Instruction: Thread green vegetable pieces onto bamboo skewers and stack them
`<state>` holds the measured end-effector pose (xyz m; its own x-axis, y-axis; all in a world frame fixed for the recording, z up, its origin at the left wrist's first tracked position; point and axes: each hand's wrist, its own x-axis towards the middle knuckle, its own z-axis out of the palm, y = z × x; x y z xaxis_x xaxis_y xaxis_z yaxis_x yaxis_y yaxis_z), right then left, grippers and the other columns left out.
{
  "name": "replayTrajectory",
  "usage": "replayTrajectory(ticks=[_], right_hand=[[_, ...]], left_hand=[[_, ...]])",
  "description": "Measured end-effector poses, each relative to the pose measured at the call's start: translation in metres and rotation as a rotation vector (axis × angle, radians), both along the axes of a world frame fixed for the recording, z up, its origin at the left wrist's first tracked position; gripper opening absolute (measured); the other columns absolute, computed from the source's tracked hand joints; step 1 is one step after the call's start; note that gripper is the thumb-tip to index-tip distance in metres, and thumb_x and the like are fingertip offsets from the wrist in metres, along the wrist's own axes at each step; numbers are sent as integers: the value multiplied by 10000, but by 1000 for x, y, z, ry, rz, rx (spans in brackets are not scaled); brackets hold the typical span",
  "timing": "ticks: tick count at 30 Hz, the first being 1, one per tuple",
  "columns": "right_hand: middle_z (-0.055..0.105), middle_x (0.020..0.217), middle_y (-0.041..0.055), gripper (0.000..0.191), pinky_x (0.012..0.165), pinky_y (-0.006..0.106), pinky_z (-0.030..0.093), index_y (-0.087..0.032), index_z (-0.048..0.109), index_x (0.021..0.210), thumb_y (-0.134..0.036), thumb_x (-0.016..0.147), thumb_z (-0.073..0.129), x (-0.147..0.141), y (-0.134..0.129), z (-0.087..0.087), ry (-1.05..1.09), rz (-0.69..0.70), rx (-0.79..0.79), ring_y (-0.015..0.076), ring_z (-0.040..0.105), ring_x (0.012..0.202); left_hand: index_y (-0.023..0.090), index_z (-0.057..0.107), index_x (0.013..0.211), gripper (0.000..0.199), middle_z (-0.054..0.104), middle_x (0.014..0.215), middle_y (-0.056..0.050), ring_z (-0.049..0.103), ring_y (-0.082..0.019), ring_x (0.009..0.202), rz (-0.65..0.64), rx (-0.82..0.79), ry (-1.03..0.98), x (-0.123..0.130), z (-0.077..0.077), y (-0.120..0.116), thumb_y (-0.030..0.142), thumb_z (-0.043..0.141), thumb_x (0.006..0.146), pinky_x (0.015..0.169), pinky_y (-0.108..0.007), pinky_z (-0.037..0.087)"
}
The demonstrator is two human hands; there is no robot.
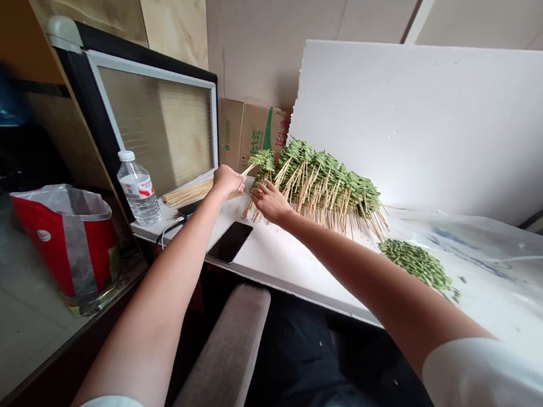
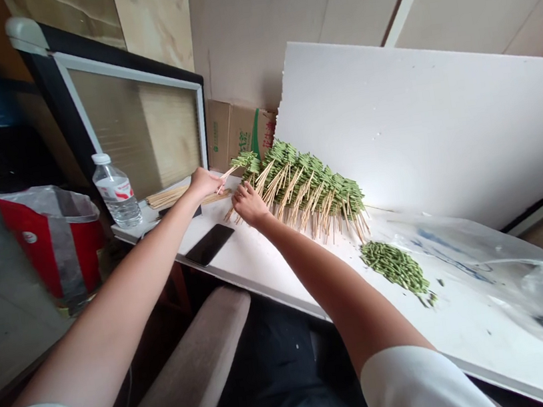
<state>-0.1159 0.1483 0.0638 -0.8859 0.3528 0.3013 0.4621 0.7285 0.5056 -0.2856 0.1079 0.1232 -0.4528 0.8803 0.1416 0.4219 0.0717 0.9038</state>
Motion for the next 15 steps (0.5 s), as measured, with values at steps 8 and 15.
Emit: replayTrajectory(ticks=[8,15], right_hand=[[637,1509,206,442,1336,579,265,-65,668,1413,-98,1007,497,14,-8,-2,106,78,-29,368,470,1522],[677,1473,172,377,1307,608,324,-87,734,1315,-139,1039,482,45,-52,-6,196,340,-28,337,529,1467]], left_hand=[[137,631,634,209,610,617,-95,695,-275,768,79,-20,66,16,4,22,86,730,810,714,-359,544],[121,630,684,238,560,562,-62,671,-266,794,64,27,29,26,-10,46,140,753,887,839,-367,532]])
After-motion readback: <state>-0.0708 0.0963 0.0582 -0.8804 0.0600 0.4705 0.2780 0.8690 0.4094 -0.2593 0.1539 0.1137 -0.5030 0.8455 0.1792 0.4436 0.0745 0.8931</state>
